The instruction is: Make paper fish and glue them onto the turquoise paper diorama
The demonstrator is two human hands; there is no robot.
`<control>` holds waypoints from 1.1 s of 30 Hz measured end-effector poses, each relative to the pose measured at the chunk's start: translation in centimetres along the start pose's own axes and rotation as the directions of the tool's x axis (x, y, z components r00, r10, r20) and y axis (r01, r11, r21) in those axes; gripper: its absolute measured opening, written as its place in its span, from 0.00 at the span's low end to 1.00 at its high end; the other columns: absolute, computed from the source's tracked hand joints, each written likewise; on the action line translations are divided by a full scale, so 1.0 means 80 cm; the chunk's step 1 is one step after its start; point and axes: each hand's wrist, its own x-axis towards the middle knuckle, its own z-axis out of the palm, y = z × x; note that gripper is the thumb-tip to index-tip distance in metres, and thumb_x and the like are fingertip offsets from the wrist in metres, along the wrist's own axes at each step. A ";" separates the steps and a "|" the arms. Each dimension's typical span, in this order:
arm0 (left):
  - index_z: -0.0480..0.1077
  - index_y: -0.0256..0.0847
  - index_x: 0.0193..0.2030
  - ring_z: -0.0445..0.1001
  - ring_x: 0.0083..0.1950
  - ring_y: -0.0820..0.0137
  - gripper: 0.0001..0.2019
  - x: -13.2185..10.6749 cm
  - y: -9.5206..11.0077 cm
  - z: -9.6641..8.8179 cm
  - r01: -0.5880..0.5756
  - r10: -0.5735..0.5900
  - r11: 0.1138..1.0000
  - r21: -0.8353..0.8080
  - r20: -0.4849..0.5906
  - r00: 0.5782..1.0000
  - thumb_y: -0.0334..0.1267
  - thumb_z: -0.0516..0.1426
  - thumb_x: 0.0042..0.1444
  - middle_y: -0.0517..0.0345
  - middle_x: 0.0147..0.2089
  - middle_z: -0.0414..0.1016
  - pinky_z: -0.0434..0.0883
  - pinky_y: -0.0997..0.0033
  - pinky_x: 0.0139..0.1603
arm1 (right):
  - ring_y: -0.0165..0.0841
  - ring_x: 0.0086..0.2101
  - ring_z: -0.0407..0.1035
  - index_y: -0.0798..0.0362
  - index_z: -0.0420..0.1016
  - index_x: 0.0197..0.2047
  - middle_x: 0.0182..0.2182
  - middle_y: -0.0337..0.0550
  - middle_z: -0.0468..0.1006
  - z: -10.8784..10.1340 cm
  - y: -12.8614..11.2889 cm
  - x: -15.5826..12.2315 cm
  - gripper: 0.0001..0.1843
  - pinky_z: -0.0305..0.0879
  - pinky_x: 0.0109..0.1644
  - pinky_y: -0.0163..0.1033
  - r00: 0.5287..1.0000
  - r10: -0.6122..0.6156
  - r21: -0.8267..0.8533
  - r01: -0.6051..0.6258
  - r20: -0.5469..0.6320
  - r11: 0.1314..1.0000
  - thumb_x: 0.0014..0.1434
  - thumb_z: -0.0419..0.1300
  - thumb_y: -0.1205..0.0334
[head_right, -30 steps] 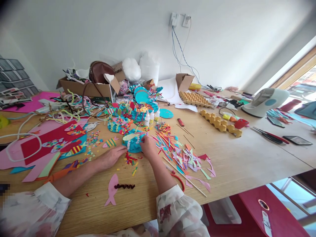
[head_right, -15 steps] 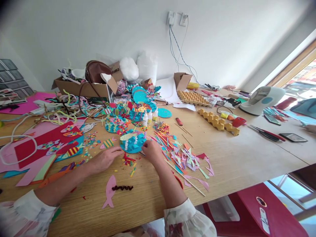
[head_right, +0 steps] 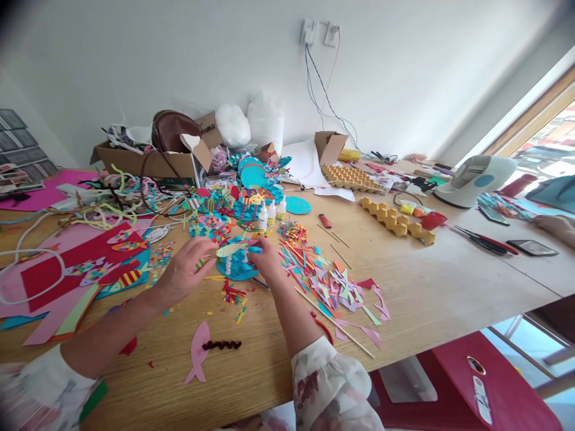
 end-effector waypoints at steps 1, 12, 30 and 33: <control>0.64 0.40 0.46 0.67 0.50 0.64 0.10 0.005 0.000 0.002 0.007 -0.007 1.000 0.001 0.002 1.000 0.32 0.50 0.57 0.51 0.45 0.67 0.66 0.61 0.52 | 0.23 0.22 0.70 0.52 0.64 0.44 0.38 0.38 0.74 0.003 -0.001 0.001 0.17 0.63 0.20 0.26 1.000 -0.001 0.021 0.001 0.003 1.000 0.49 0.55 0.70; 0.62 0.39 0.47 0.71 0.45 0.66 0.12 0.026 0.004 0.026 0.112 -0.110 0.986 -0.122 0.021 0.994 0.30 0.50 0.56 0.51 0.44 0.71 0.69 0.64 0.47 | 0.25 0.22 0.69 0.55 0.71 0.39 0.34 0.40 0.76 0.015 0.017 0.012 0.12 0.61 0.22 0.29 0.998 0.024 -0.191 -0.036 -0.062 0.981 0.49 0.57 0.71; 0.69 0.37 0.47 0.68 0.54 0.60 0.17 -0.038 -0.032 0.024 0.152 -0.217 0.970 0.189 0.403 0.889 0.29 0.43 0.58 0.46 0.49 0.73 0.67 0.59 0.51 | 0.28 0.25 0.60 0.56 0.76 0.30 0.23 0.39 0.73 0.024 0.030 0.023 0.06 0.46 0.26 0.32 0.992 -0.122 -0.615 0.077 -0.032 0.785 0.49 0.58 0.64; 0.66 0.40 0.54 0.72 0.50 0.62 0.19 -0.033 -0.035 0.019 0.092 -0.198 0.969 0.230 0.496 0.846 0.30 0.44 0.58 0.48 0.48 0.73 0.68 0.63 0.48 | 0.28 0.25 0.60 0.55 0.76 0.31 0.23 0.38 0.73 0.023 0.032 0.025 0.07 0.46 0.26 0.31 0.992 -0.125 -0.629 0.085 -0.019 0.773 0.49 0.58 0.63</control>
